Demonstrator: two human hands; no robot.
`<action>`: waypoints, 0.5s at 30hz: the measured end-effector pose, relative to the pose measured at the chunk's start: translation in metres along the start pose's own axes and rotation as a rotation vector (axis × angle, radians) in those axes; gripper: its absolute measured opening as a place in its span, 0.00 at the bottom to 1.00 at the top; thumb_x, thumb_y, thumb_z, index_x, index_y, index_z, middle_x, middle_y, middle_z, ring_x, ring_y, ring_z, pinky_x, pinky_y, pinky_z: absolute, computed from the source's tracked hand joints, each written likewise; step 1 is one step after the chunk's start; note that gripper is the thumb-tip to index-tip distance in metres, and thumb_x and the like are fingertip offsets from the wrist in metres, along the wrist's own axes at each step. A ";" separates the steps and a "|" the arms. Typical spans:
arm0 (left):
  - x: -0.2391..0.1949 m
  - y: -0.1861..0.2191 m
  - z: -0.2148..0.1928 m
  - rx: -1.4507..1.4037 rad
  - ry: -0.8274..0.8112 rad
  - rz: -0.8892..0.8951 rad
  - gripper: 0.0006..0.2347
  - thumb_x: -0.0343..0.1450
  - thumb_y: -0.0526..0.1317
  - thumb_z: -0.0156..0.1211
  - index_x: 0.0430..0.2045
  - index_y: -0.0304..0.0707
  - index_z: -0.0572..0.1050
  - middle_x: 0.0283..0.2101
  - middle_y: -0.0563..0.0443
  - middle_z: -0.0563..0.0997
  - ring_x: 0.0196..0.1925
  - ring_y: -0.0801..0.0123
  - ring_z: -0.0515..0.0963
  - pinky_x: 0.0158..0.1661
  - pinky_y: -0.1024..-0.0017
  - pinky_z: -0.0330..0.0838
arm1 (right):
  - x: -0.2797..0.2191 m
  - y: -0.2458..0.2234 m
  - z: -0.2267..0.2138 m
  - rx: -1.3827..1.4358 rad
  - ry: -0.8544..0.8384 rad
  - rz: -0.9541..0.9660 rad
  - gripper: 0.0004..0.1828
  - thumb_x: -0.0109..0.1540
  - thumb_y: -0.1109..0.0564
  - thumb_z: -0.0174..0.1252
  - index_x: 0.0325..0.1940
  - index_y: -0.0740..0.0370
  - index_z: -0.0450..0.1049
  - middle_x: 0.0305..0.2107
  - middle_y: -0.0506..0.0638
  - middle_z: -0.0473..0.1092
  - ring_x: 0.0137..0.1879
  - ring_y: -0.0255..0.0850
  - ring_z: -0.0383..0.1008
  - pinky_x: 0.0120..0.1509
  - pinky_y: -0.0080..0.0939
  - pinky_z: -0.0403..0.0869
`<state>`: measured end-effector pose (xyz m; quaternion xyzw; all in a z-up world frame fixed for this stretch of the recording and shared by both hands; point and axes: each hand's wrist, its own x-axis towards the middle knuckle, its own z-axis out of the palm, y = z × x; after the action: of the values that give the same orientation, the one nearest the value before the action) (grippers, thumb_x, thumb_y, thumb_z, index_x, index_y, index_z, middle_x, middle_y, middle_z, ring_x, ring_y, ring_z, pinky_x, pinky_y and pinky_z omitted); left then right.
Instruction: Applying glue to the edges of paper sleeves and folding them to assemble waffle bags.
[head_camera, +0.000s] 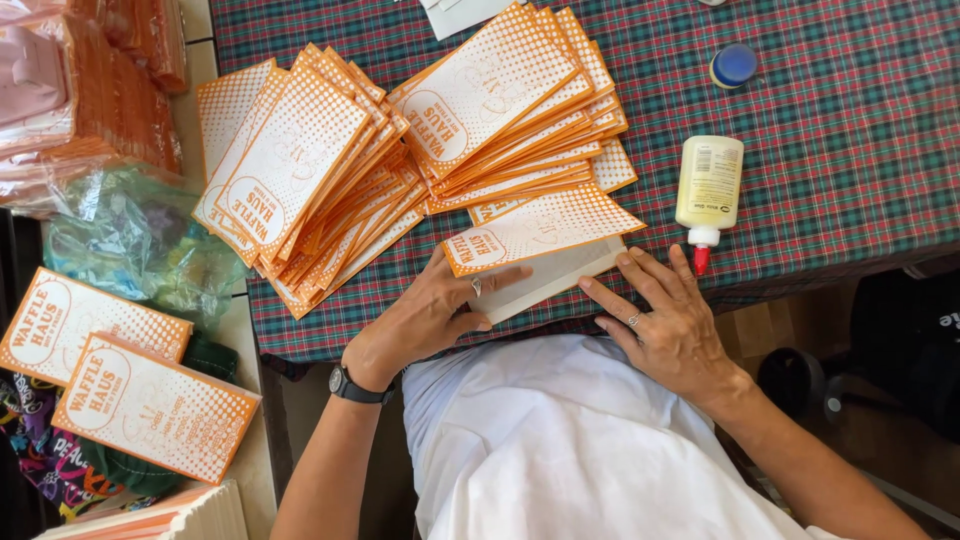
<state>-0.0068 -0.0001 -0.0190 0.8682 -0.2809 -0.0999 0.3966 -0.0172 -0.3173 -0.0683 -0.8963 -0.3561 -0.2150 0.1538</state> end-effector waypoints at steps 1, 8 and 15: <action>0.000 -0.003 0.002 0.000 -0.003 0.004 0.30 0.63 0.40 0.71 0.64 0.53 0.72 0.55 0.37 0.74 0.64 0.39 0.64 0.66 0.54 0.60 | -0.001 0.001 0.000 -0.003 0.001 0.004 0.27 0.62 0.47 0.63 0.66 0.43 0.76 0.56 0.56 0.72 0.69 0.53 0.69 0.84 0.60 0.50; 0.005 0.005 0.001 0.190 -0.099 0.081 0.20 0.69 0.41 0.63 0.57 0.65 0.77 0.51 0.39 0.78 0.63 0.39 0.65 0.65 0.52 0.59 | -0.002 0.008 -0.012 -0.030 -0.020 0.100 0.29 0.60 0.42 0.66 0.65 0.48 0.77 0.59 0.60 0.68 0.74 0.60 0.62 0.83 0.60 0.53; 0.007 0.008 0.000 0.182 -0.114 0.073 0.19 0.69 0.40 0.62 0.56 0.65 0.77 0.48 0.38 0.80 0.63 0.38 0.67 0.64 0.51 0.60 | 0.014 -0.001 -0.032 -0.173 0.038 0.137 0.35 0.60 0.32 0.64 0.59 0.62 0.79 0.60 0.62 0.67 0.72 0.65 0.63 0.77 0.64 0.62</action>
<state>-0.0044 -0.0081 -0.0123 0.8826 -0.3426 -0.1088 0.3031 -0.0181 -0.3224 -0.0336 -0.9242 -0.2713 -0.2507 0.0969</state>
